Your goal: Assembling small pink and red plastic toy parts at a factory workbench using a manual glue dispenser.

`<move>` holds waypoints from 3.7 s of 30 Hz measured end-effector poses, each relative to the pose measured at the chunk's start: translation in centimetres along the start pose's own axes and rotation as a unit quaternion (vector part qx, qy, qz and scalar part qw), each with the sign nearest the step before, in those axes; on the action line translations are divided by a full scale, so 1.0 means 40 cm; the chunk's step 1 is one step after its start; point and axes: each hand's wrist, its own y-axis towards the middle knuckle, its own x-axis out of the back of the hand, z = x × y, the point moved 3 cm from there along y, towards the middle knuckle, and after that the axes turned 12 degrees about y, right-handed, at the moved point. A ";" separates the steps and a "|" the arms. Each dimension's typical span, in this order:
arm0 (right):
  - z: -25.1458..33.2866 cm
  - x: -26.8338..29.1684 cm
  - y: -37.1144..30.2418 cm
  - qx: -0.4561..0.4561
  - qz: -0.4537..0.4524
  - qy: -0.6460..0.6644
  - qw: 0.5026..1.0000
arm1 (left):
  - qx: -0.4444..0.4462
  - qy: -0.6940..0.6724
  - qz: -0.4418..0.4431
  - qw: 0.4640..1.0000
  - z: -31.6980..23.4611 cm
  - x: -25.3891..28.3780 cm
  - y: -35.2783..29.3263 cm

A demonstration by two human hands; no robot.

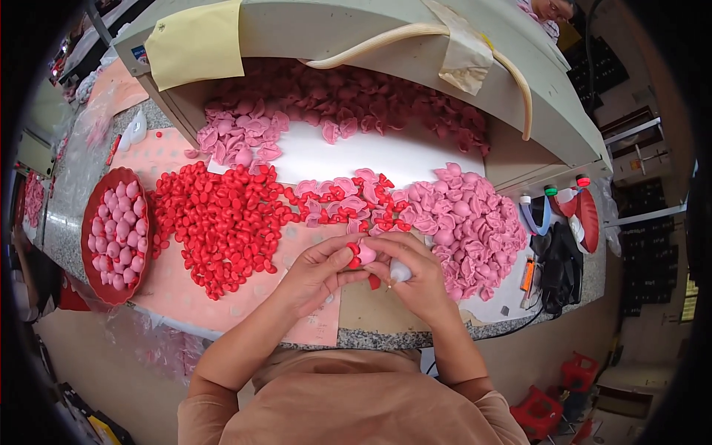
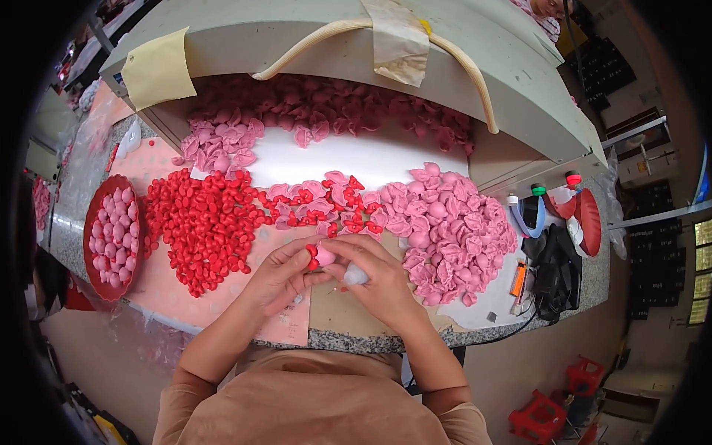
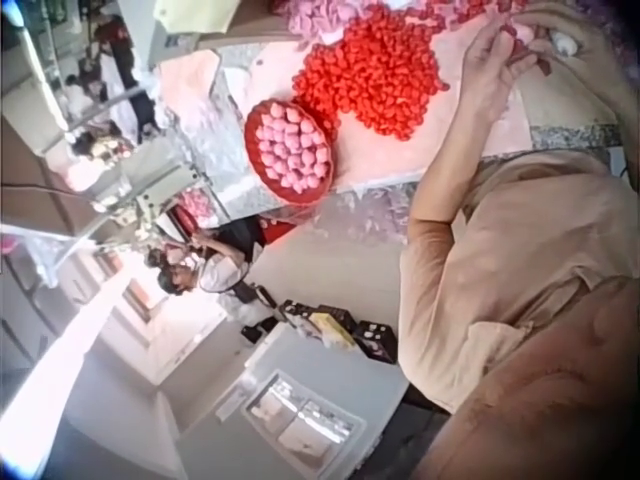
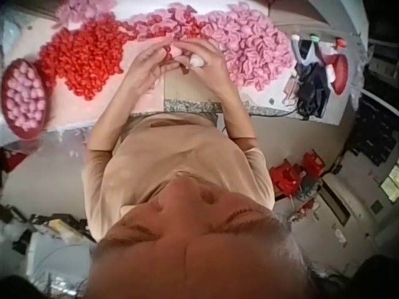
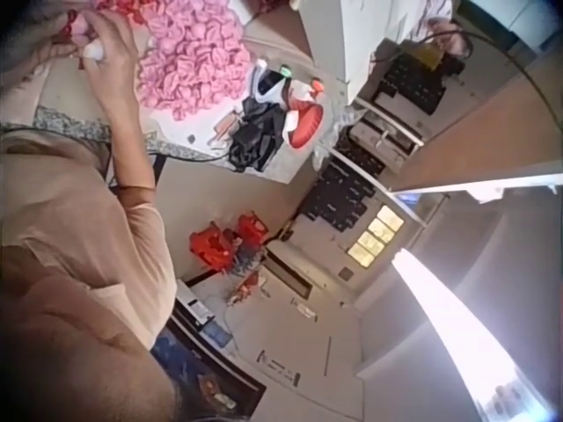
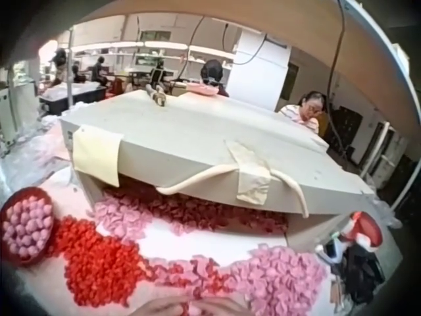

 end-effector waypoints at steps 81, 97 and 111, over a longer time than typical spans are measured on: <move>-0.094 -0.064 -0.053 -0.100 -0.073 0.371 0.920 | -0.267 0.429 -0.075 0.860 -0.037 -0.014 -0.028; -0.069 -0.013 -0.044 0.086 -0.079 0.080 0.990 | -0.140 0.283 0.024 0.949 -0.035 -0.002 -0.002; -0.081 -0.023 -0.048 0.076 -0.076 0.110 0.988 | -0.244 0.361 -0.022 0.900 -0.031 -0.011 -0.007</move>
